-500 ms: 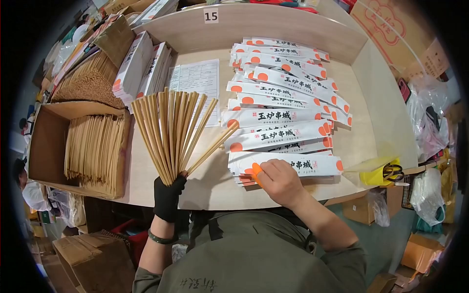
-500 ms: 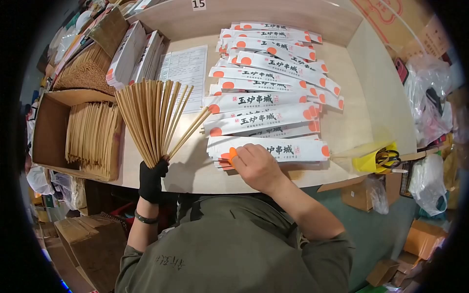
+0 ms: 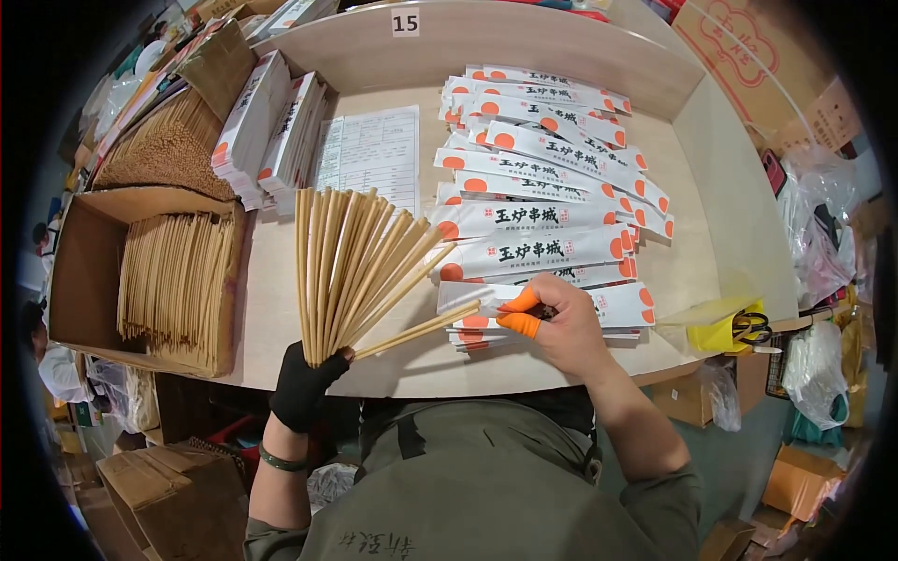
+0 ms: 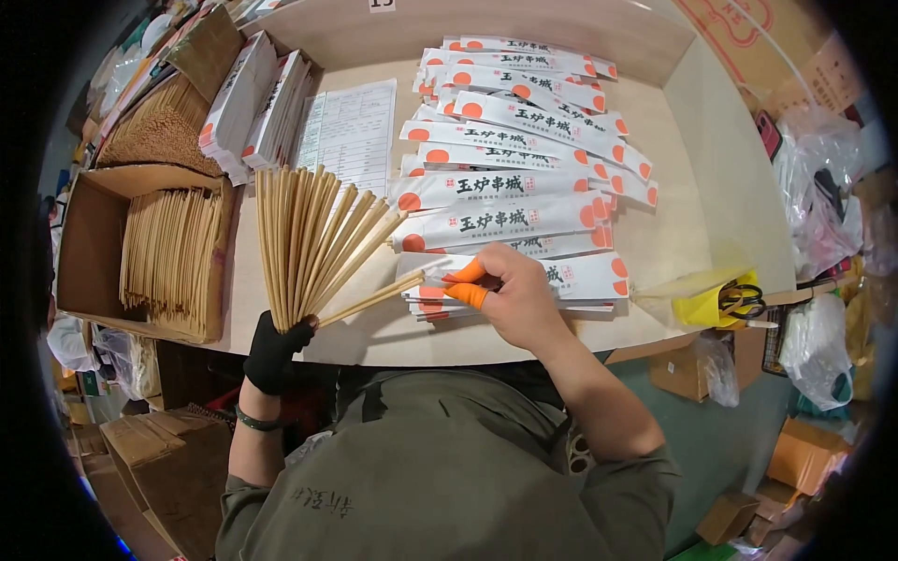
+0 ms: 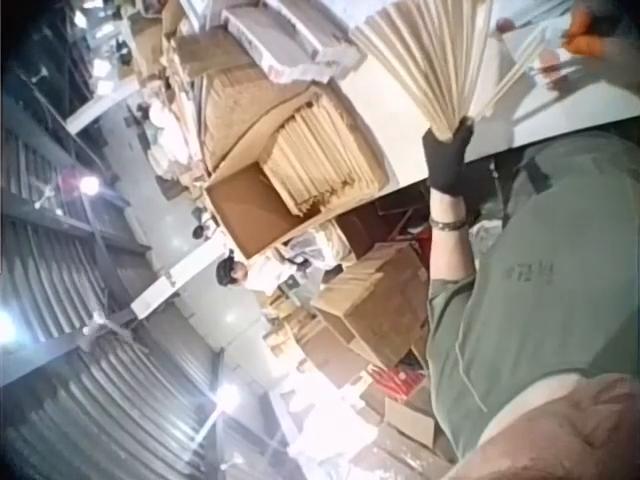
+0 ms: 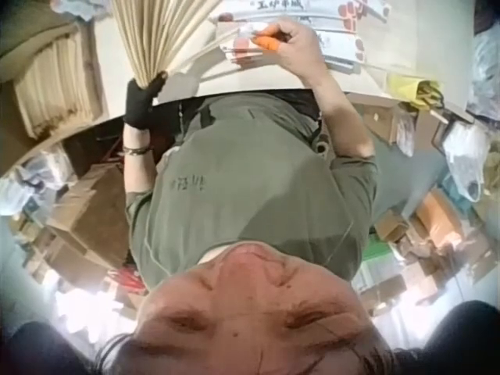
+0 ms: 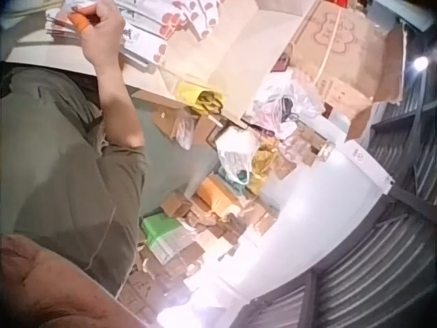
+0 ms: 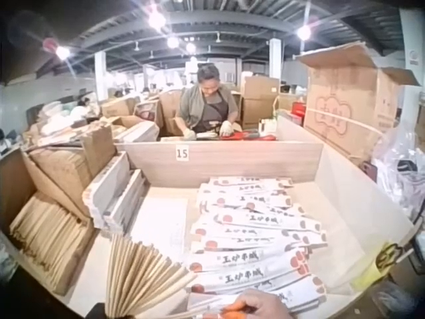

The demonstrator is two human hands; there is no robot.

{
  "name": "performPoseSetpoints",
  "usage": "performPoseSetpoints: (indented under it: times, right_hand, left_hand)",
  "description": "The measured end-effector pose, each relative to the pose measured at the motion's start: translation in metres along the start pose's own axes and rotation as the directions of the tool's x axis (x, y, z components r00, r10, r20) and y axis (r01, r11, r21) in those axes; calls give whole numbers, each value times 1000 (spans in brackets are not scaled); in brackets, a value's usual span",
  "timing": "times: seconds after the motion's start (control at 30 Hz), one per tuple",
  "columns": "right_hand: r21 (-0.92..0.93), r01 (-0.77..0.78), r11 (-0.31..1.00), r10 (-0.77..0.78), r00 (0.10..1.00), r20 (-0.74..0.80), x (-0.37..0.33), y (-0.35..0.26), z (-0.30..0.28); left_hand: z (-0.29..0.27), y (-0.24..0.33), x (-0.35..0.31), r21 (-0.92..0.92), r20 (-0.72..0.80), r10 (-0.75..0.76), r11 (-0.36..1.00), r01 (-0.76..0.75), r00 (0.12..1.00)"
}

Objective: Packaging loose wooden chopsticks into individual paper sleeves and organizing bundles.

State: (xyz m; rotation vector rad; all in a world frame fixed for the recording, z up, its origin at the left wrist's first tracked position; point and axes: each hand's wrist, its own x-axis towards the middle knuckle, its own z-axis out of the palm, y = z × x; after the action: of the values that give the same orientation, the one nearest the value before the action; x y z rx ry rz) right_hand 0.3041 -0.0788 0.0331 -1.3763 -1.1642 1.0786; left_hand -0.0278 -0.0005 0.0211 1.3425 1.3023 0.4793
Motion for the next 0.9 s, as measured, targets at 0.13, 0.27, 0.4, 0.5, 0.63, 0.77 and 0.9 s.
performPoseSetpoints:
  times: [0.13,0.27,0.4,0.5,0.63,0.77,0.9]
  right_hand:
    - [-276,127,953,-121,992,39,-3,-4,-5]
    - [-489,371,789,-353,926,133,-5,-10,-2]
    - [-695,482,533,-643,765,38,5,-11,13]
    - [-805,478,353,-772,635,39,29,-53,-3]
    - [-880,467,86,-508,780,364,32,-88,-37]
    - [-700,682,214,-684,616,390,33,-59,31]
    - [-723,639,263,-600,695,396,44,-44,17]
  left_hand:
    - [-9,10,-1,171,-16,167,972,-162,986]
    - [-8,15,0,308,-84,344,901,-304,935]
    - [9,15,14,418,-139,466,827,-375,874]
    - [34,28,36,-185,-289,393,872,-453,873]
    - [32,48,40,-247,-201,381,872,-423,902]
    - [97,76,33,-699,-47,428,632,-336,902]
    - [95,68,47,-644,-104,312,702,-303,944]
